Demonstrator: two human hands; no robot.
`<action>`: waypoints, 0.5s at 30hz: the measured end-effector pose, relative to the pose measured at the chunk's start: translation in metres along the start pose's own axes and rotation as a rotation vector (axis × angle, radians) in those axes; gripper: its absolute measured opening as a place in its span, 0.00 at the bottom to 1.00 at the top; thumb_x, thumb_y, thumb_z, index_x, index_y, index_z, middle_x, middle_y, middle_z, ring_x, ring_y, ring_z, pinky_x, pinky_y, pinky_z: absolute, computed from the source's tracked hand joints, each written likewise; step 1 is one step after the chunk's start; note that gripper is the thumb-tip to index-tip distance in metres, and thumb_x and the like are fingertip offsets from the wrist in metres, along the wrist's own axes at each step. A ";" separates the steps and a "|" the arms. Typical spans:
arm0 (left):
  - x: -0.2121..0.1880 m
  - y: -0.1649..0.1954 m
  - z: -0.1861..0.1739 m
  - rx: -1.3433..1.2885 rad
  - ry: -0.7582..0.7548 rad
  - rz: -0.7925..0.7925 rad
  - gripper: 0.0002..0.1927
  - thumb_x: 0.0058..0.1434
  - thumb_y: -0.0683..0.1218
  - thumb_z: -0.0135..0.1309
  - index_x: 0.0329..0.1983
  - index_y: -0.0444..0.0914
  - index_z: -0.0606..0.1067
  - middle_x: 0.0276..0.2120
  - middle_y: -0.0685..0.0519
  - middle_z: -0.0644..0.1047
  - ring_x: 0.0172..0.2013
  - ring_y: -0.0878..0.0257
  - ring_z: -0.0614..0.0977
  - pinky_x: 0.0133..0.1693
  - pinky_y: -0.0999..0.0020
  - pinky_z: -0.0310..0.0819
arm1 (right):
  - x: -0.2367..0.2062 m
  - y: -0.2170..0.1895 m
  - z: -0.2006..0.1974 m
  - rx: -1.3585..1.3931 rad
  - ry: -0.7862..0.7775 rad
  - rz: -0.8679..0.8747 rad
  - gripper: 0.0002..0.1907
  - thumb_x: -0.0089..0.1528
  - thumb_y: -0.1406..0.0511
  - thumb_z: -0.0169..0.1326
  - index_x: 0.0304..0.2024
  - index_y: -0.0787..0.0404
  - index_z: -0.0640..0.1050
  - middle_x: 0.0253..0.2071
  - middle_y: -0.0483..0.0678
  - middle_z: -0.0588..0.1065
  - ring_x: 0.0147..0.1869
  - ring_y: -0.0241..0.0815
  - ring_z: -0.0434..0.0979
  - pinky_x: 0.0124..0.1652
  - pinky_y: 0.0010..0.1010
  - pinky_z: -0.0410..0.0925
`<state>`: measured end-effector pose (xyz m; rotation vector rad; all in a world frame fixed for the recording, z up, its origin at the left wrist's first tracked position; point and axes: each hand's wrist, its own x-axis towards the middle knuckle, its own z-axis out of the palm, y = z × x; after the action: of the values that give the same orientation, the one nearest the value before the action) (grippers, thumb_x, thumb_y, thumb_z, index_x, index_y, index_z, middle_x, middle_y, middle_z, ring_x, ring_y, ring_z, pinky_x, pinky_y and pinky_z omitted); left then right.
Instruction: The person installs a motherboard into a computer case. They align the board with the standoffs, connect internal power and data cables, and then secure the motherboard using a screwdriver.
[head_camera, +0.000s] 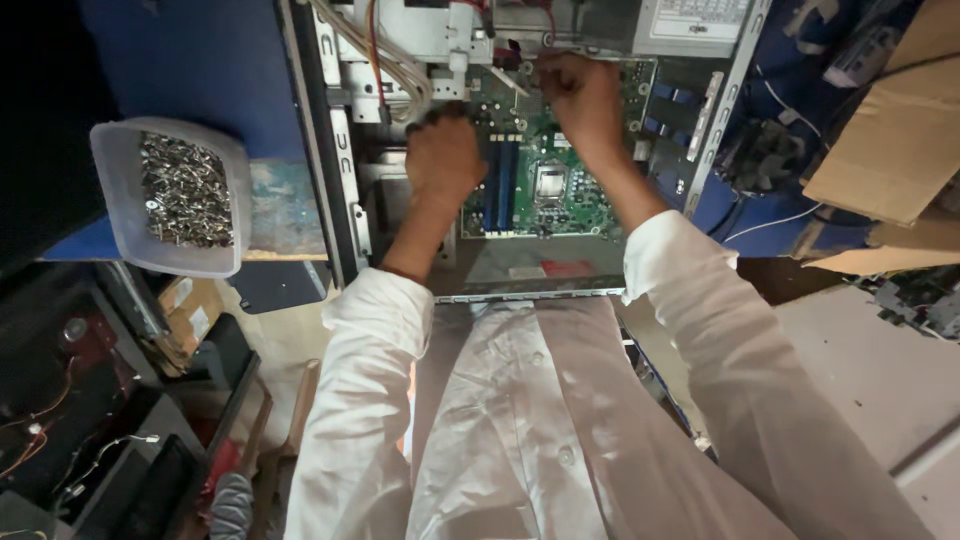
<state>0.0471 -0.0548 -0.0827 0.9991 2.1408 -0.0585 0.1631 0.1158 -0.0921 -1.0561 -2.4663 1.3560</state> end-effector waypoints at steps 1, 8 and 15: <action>0.000 0.000 0.001 -0.004 -0.027 0.000 0.18 0.49 0.55 0.68 0.37 0.39 0.83 0.40 0.45 0.82 0.41 0.49 0.85 0.42 0.55 0.79 | 0.001 -0.002 0.002 -0.059 -0.008 0.013 0.06 0.62 0.71 0.61 0.41 0.61 0.85 0.32 0.52 0.81 0.30 0.42 0.78 0.34 0.32 0.69; 0.002 0.001 0.003 -0.030 0.005 0.008 0.15 0.50 0.52 0.68 0.36 0.39 0.83 0.39 0.45 0.83 0.40 0.49 0.86 0.41 0.55 0.81 | 0.007 -0.008 0.004 -0.153 0.005 -0.127 0.11 0.61 0.73 0.59 0.44 0.60 0.86 0.40 0.55 0.82 0.37 0.49 0.84 0.40 0.36 0.75; 0.000 0.001 0.003 -0.066 -0.051 -0.012 0.17 0.51 0.55 0.68 0.36 0.38 0.83 0.39 0.44 0.83 0.41 0.48 0.86 0.41 0.55 0.80 | 0.013 -0.006 0.016 0.200 0.033 0.075 0.12 0.57 0.77 0.58 0.41 0.64 0.85 0.39 0.49 0.84 0.39 0.38 0.85 0.40 0.28 0.76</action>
<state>0.0495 -0.0552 -0.0849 0.9368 2.0895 -0.0190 0.1434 0.1115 -0.0994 -1.1239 -2.2325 1.5556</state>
